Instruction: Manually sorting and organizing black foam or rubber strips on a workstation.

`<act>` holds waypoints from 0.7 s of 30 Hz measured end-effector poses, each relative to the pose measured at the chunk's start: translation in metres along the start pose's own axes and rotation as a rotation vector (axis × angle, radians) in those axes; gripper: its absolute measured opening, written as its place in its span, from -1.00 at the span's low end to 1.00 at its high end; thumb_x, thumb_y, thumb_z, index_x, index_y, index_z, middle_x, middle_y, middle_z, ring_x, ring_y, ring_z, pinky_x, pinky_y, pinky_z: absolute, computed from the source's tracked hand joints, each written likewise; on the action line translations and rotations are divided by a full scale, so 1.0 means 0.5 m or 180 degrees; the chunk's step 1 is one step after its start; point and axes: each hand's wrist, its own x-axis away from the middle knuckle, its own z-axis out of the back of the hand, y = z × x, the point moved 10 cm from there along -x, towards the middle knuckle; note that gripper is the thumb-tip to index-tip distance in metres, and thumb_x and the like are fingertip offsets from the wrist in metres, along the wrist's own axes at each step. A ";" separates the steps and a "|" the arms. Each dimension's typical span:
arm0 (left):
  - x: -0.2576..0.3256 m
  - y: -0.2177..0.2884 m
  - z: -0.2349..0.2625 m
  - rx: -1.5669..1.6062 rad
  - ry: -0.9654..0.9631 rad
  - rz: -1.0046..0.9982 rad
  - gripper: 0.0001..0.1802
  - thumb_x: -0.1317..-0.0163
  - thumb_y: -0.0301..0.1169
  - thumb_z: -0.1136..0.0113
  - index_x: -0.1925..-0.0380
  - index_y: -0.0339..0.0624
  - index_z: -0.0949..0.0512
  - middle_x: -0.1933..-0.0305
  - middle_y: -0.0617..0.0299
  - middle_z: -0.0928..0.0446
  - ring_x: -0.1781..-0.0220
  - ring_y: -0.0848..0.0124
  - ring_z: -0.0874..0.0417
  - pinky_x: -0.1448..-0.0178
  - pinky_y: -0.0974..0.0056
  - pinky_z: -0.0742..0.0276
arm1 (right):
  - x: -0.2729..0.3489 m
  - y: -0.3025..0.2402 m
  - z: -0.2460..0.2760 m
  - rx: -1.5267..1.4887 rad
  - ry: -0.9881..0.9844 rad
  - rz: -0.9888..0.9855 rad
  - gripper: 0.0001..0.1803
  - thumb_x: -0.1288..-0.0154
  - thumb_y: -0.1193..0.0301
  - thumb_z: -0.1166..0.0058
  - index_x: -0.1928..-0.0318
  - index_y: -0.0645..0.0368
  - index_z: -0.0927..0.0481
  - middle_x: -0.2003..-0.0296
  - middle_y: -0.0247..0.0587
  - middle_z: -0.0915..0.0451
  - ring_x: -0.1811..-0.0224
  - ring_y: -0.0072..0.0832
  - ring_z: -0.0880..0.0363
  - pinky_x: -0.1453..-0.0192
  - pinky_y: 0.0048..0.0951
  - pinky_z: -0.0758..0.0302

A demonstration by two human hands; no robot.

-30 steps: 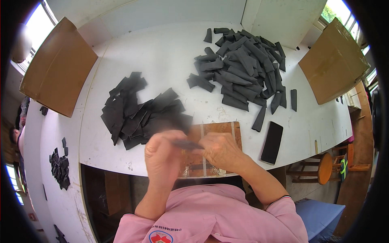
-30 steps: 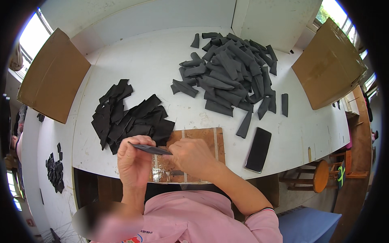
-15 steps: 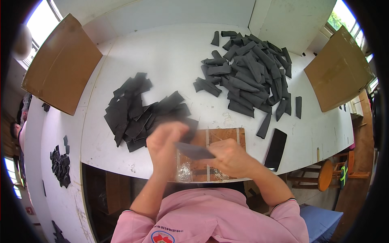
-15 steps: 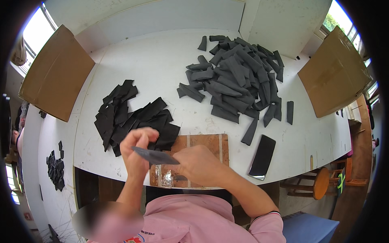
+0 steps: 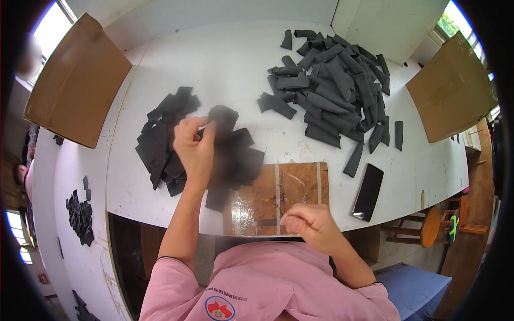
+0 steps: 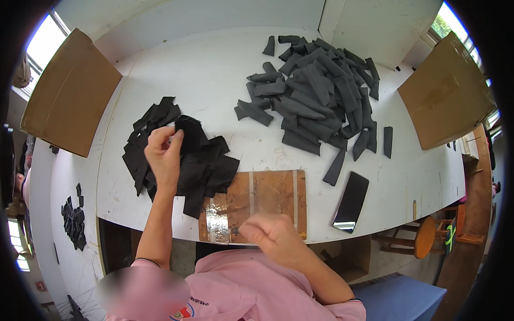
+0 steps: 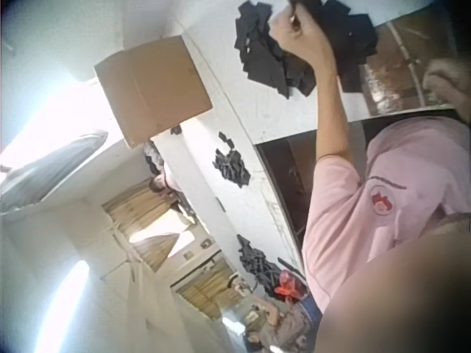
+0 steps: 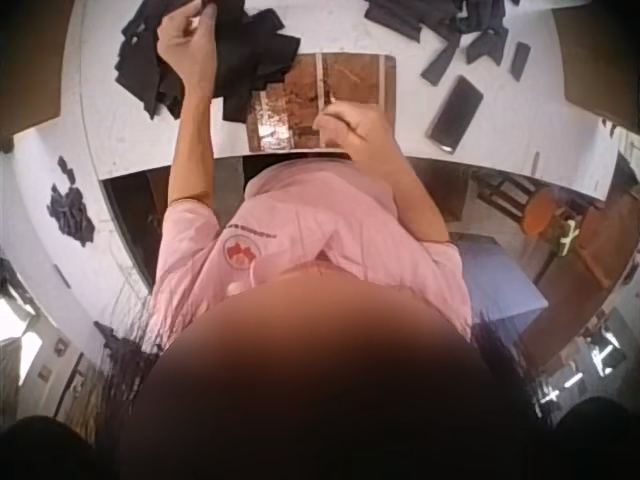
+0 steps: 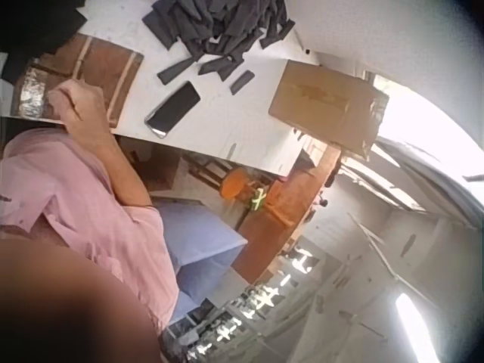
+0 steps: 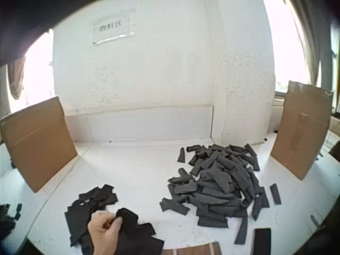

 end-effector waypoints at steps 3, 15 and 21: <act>0.055 0.013 0.024 0.1562 -0.0394 0.1377 -0.98 0.01 -0.57 -0.16 0.56 -0.26 -0.53 0.64 0.50 -0.31 0.64 0.75 -0.19 0.57 0.57 -0.08 | 0.000 0.010 -0.060 0.0052 -0.0083 -0.0047 -0.75 -0.12 0.34 -0.04 0.35 0.31 -0.48 0.52 -0.24 -0.50 0.46 -0.53 -0.46 0.35 -0.53 -0.40; 0.315 0.055 -0.025 0.2078 -0.1784 0.2648 -0.80 0.04 -0.57 -0.14 0.34 -0.31 -0.51 0.44 0.28 -0.51 0.44 0.62 -0.46 0.35 0.52 -0.38 | 0.023 0.090 -0.111 -0.2106 0.0516 -0.0436 -0.77 -0.12 0.41 -0.10 0.21 0.19 -0.44 0.35 -0.45 -0.45 0.34 -0.72 -0.39 0.28 -0.64 -0.38; 0.400 0.097 -0.003 0.2564 -0.1700 0.2158 -0.70 0.00 -0.61 -0.08 0.19 -0.39 -0.40 0.26 0.20 -0.45 0.26 0.54 -0.45 0.16 0.46 -0.37 | 0.053 0.131 -0.089 -0.3316 0.1333 -0.0634 -0.86 -0.17 0.40 -0.05 0.29 0.13 -0.42 0.42 -0.42 -0.44 0.41 -0.67 -0.42 0.33 -0.60 -0.41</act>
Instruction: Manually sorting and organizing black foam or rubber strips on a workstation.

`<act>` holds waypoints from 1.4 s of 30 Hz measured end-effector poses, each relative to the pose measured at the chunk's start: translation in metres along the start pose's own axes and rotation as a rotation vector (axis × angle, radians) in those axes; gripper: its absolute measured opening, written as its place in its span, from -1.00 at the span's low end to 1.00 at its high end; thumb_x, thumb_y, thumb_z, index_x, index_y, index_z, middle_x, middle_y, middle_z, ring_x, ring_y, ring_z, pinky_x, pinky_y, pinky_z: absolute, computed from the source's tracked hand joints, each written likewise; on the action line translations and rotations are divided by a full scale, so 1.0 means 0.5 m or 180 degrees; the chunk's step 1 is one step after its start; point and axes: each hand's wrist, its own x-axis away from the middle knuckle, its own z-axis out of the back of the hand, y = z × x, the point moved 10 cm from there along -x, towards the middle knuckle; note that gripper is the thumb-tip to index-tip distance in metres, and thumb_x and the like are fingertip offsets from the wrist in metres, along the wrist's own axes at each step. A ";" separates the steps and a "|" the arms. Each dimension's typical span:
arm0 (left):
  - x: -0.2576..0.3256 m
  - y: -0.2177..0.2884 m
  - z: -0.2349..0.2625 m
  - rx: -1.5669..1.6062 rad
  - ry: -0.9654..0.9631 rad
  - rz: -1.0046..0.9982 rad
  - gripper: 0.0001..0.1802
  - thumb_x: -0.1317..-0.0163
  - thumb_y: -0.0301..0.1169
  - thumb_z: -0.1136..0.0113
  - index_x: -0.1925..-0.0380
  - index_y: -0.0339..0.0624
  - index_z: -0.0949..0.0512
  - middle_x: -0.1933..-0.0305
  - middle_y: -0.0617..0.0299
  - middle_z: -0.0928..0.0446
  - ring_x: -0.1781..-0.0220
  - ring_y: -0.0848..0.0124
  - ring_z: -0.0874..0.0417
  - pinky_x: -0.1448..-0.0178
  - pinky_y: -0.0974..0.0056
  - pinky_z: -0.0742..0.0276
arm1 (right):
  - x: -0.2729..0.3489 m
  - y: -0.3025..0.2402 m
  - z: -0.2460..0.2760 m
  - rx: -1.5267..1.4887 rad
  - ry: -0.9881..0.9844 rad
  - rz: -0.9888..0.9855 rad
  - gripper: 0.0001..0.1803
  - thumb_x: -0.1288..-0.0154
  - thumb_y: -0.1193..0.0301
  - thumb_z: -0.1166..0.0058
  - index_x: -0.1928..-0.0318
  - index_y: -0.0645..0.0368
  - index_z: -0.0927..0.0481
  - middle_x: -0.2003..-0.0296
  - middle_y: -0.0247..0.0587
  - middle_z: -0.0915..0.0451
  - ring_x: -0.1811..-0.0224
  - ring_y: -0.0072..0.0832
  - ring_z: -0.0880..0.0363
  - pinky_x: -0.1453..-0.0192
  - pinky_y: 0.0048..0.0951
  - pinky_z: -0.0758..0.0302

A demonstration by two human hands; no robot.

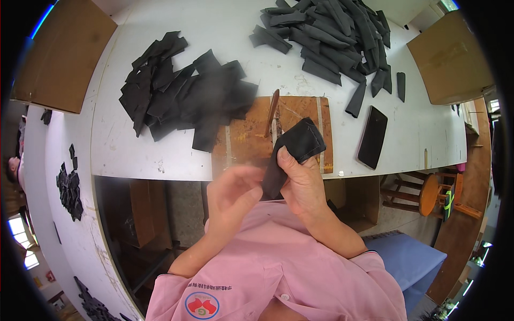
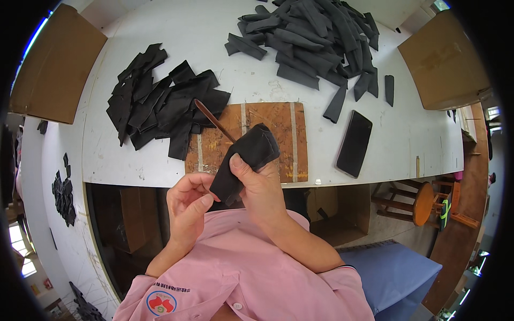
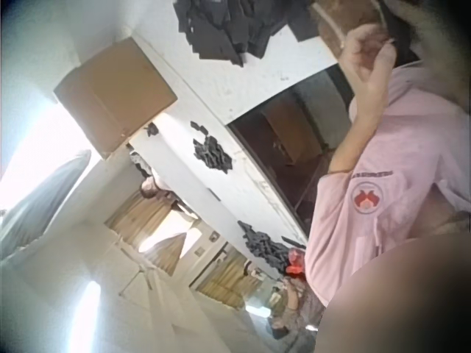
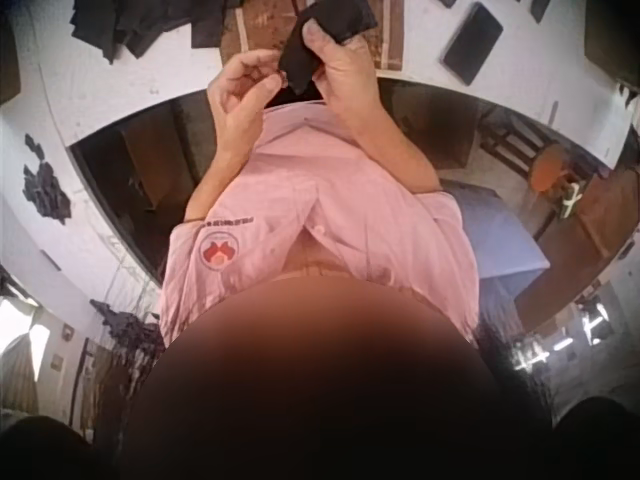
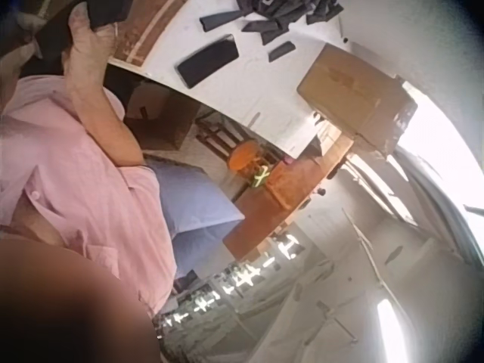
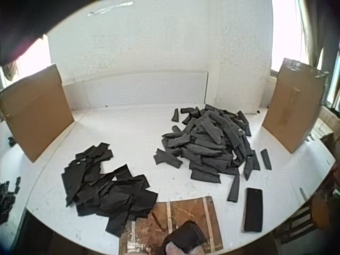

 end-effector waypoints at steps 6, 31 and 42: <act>0.019 0.026 -0.026 -0.0495 0.0097 -0.0322 -0.76 -0.02 -0.61 -0.11 0.25 -0.39 -0.41 0.26 0.21 -0.44 0.30 0.57 -0.45 0.19 0.47 -0.39 | 0.018 -0.010 0.003 0.0107 -0.0103 0.0079 -0.82 -0.19 0.32 -0.02 0.39 0.18 -0.45 0.52 -0.40 -0.46 0.53 -0.70 -0.40 0.44 -0.65 -0.40; 0.021 0.022 0.011 -0.1771 0.0752 -0.0556 -0.94 0.09 -0.64 -0.11 0.52 -0.36 -0.49 0.63 0.24 -0.46 0.58 0.61 -0.42 0.50 0.49 -0.33 | 0.085 -0.121 -0.041 0.3764 -0.0376 0.2032 -0.72 -0.03 0.31 -0.13 0.47 0.31 -0.46 0.57 -0.13 -0.46 0.57 -0.36 -0.46 0.53 -0.46 -0.37; 0.007 0.022 0.022 -0.2011 0.1345 -0.0739 -0.90 0.05 -0.62 -0.10 0.46 -0.27 -0.48 0.56 0.17 -0.49 0.65 0.43 -0.47 0.60 0.41 -0.34 | 0.098 -0.078 -0.102 0.4761 -0.0611 0.3277 -0.87 0.16 0.64 -0.05 0.48 0.29 -0.47 0.55 -0.12 -0.39 0.50 -0.26 -0.43 0.48 -0.40 -0.41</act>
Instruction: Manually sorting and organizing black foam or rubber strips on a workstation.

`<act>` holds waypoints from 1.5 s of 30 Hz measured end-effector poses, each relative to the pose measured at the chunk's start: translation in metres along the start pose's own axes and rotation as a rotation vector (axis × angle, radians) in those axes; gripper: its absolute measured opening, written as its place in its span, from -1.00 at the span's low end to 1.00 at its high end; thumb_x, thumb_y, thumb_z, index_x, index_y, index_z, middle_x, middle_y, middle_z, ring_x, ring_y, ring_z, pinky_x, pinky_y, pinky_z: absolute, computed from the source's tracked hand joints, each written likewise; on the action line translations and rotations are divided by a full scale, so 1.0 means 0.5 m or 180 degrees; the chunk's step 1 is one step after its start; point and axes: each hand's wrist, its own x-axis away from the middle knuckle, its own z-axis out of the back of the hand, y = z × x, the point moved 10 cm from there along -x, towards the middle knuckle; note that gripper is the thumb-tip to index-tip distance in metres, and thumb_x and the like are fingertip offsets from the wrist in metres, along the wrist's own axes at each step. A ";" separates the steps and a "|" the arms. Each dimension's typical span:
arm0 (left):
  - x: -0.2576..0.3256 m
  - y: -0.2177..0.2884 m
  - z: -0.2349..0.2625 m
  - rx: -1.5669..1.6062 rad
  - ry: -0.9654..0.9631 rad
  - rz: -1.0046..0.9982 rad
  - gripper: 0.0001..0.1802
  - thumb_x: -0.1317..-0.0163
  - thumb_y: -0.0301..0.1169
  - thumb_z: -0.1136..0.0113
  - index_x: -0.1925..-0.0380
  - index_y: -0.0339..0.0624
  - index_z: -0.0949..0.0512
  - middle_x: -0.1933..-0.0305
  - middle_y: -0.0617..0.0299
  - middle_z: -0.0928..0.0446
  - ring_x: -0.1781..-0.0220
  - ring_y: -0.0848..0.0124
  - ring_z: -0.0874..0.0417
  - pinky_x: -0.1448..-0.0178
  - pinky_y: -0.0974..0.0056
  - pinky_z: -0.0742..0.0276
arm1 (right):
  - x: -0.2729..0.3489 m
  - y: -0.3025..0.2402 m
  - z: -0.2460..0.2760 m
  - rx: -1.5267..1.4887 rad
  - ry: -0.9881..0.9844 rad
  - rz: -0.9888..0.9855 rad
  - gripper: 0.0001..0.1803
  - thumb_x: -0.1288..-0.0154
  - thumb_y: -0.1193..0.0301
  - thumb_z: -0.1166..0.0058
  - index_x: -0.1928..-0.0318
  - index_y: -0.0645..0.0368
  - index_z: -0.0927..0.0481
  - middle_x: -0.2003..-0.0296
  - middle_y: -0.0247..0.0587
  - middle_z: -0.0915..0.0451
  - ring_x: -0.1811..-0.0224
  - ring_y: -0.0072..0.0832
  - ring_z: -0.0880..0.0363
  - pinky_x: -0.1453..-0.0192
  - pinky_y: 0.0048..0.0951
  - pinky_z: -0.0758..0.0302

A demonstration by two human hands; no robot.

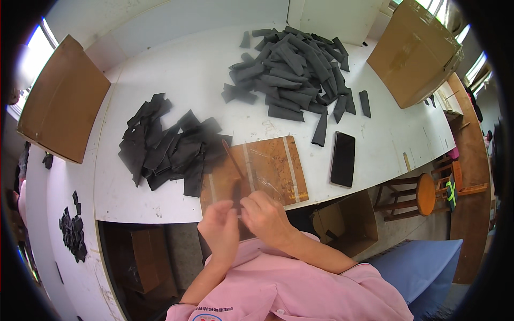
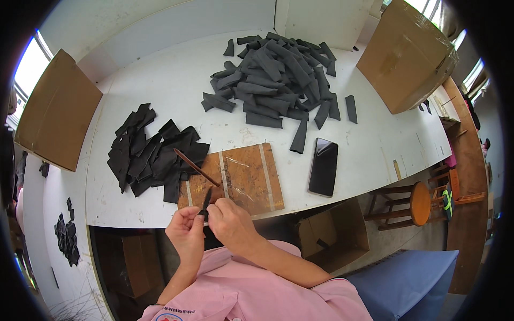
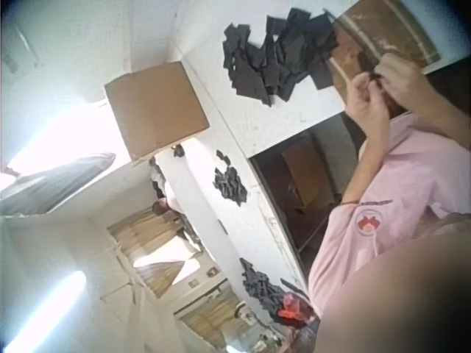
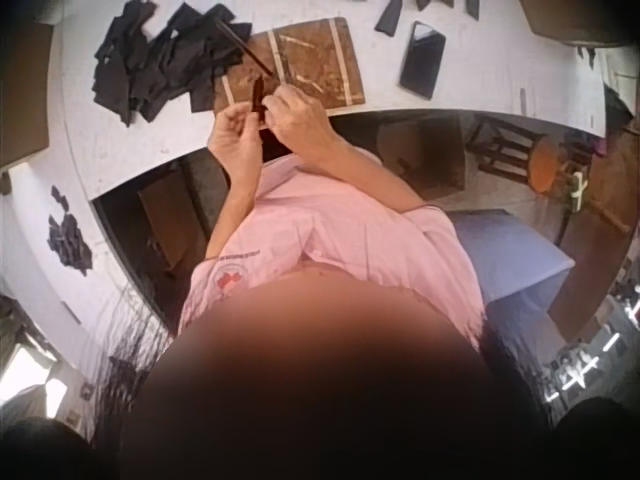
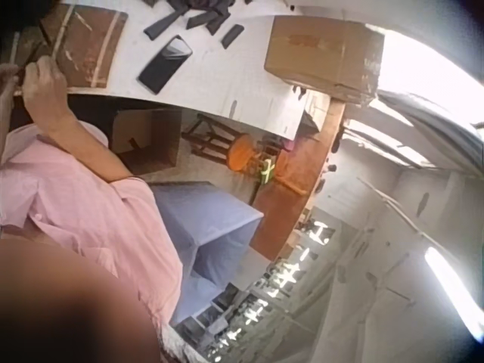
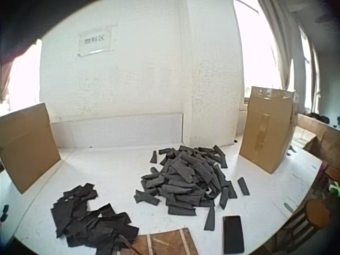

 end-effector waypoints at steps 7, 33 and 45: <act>0.009 -0.057 -0.075 0.3176 -0.1151 0.1887 -0.81 0.03 -0.67 -0.03 0.35 -0.29 -0.40 0.61 0.30 -0.39 0.81 0.72 -0.06 0.74 0.59 0.02 | 0.054 0.119 -0.102 -0.3393 -0.1008 -0.2447 -0.98 -0.09 0.56 -0.04 0.46 0.20 -0.51 0.54 -0.46 -0.38 0.51 -0.65 -0.33 0.47 -0.63 -0.29; -0.020 0.119 -0.011 0.1218 -0.0540 -0.0456 -0.87 -0.06 -0.63 -0.09 0.34 -0.35 -0.46 0.27 0.22 -0.45 0.45 0.61 -0.42 0.41 0.56 -0.36 | -0.072 0.027 0.025 -0.3017 -0.0387 -0.0967 -0.87 -0.16 0.44 -0.02 0.44 0.26 -0.43 0.42 -0.33 -0.43 0.44 -0.64 -0.39 0.37 -0.65 -0.33; -0.124 0.151 -0.131 0.5959 -0.2193 0.2315 -0.66 -0.16 -0.49 0.15 0.08 -0.46 -0.29 0.35 0.02 -0.47 0.87 0.64 -0.12 0.81 0.56 -0.08 | -0.205 0.089 -0.021 -0.3668 -0.1235 -0.1704 -0.72 -0.21 0.25 0.01 0.51 0.17 -0.42 0.65 -0.50 -0.32 0.64 -0.78 -0.19 0.59 -0.71 -0.12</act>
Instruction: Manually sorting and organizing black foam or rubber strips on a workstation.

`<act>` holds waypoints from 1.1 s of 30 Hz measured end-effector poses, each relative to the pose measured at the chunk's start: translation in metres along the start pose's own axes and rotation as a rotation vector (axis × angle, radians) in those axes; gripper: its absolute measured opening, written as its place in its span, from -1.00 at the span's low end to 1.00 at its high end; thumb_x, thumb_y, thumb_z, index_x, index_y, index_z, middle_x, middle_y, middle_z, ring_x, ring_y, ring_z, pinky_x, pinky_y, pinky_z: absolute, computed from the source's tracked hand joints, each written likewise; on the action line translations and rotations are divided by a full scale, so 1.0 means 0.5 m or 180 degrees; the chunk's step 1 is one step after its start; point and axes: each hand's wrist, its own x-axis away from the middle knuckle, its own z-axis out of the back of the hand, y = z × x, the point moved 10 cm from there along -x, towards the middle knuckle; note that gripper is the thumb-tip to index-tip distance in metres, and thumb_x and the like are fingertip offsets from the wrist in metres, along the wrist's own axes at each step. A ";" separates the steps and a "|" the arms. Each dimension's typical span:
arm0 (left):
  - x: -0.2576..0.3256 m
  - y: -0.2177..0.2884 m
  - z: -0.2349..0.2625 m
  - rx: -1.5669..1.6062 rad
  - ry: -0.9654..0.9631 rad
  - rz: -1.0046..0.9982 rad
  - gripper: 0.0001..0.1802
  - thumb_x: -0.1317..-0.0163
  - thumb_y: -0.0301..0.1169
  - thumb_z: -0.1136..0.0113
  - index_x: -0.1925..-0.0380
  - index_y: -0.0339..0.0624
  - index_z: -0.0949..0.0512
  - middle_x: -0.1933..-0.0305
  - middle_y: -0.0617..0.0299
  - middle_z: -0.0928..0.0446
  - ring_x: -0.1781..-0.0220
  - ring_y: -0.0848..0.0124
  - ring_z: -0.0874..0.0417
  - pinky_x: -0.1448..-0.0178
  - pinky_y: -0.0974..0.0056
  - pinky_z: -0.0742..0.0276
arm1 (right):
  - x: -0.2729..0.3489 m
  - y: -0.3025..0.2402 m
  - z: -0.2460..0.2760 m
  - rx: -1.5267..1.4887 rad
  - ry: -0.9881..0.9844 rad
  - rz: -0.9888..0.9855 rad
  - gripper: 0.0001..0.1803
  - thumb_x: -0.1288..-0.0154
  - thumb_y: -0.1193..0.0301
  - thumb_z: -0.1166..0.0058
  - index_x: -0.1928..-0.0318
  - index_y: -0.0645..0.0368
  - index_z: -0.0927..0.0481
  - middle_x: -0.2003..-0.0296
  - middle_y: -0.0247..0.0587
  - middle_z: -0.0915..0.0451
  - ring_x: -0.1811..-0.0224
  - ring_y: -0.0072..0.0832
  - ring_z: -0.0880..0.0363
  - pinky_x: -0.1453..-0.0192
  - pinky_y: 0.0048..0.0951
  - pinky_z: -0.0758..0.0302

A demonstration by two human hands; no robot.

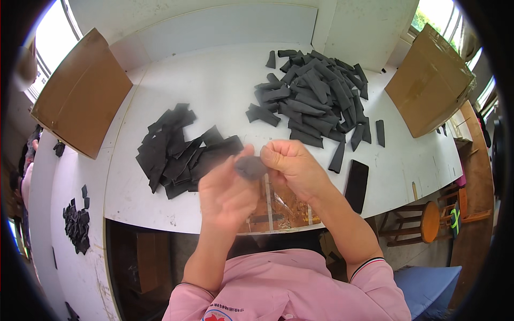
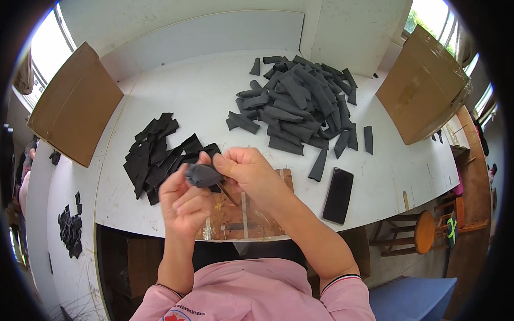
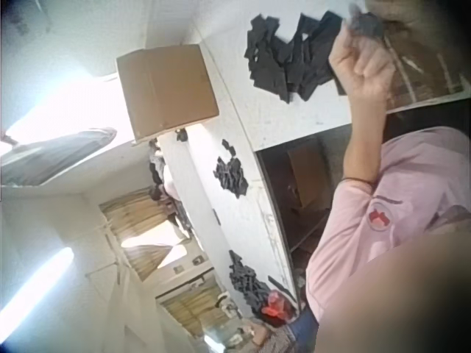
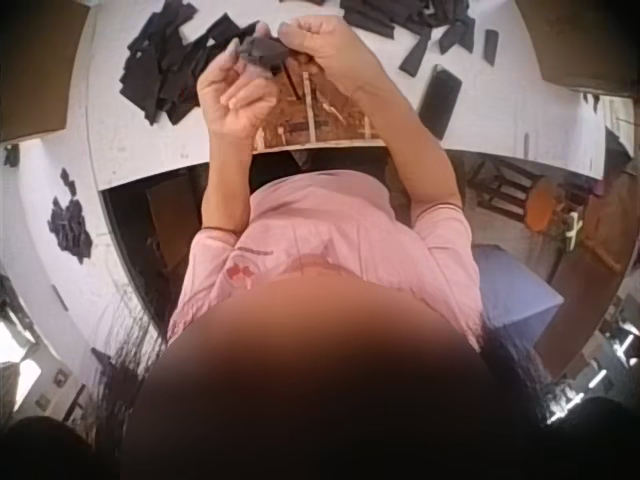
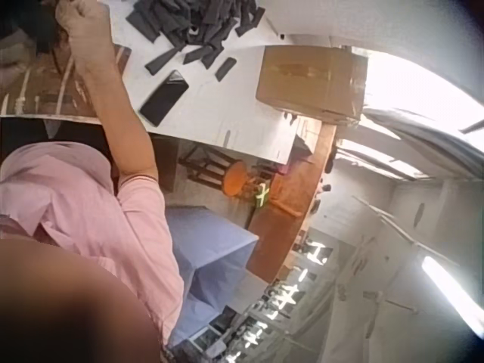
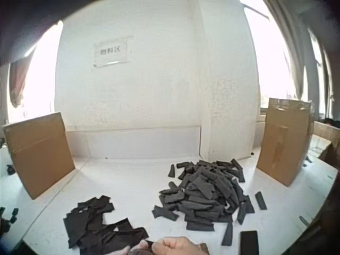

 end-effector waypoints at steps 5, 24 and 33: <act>0.013 0.005 0.139 -0.0326 0.0950 -0.0124 -0.77 -0.18 -0.48 0.10 0.15 -0.29 -0.38 0.44 0.24 -0.46 0.82 0.65 -0.11 0.77 0.56 -0.06 | 0.007 0.109 0.011 -0.0930 -0.0002 -0.0632 -0.69 -0.23 0.22 0.05 0.55 0.14 -0.39 0.67 -0.49 -0.32 0.66 -0.77 -0.17 0.59 -0.71 -0.11; 0.019 0.050 0.059 -0.1071 0.0209 -0.0739 -0.74 -0.13 -0.52 0.09 0.14 -0.28 -0.35 0.37 0.06 -0.47 0.74 0.60 -0.17 0.69 0.49 -0.15 | -0.031 0.043 -0.032 0.0005 -0.0540 -0.0082 -0.74 -0.25 0.32 0.07 0.53 0.19 -0.40 0.71 -0.49 -0.29 0.71 -0.78 -0.15 0.65 -0.70 -0.09; 0.051 0.093 -0.020 -0.5524 0.0486 -0.2538 -0.69 -0.11 -0.49 -0.08 0.11 -0.31 -0.39 0.14 0.19 -0.43 0.18 0.42 -0.47 0.11 0.40 -0.38 | -0.007 0.122 0.031 0.0277 0.0173 0.0020 -0.74 -0.23 0.30 0.04 0.53 0.20 -0.41 0.70 -0.50 -0.28 0.65 -0.75 -0.21 0.60 -0.68 -0.15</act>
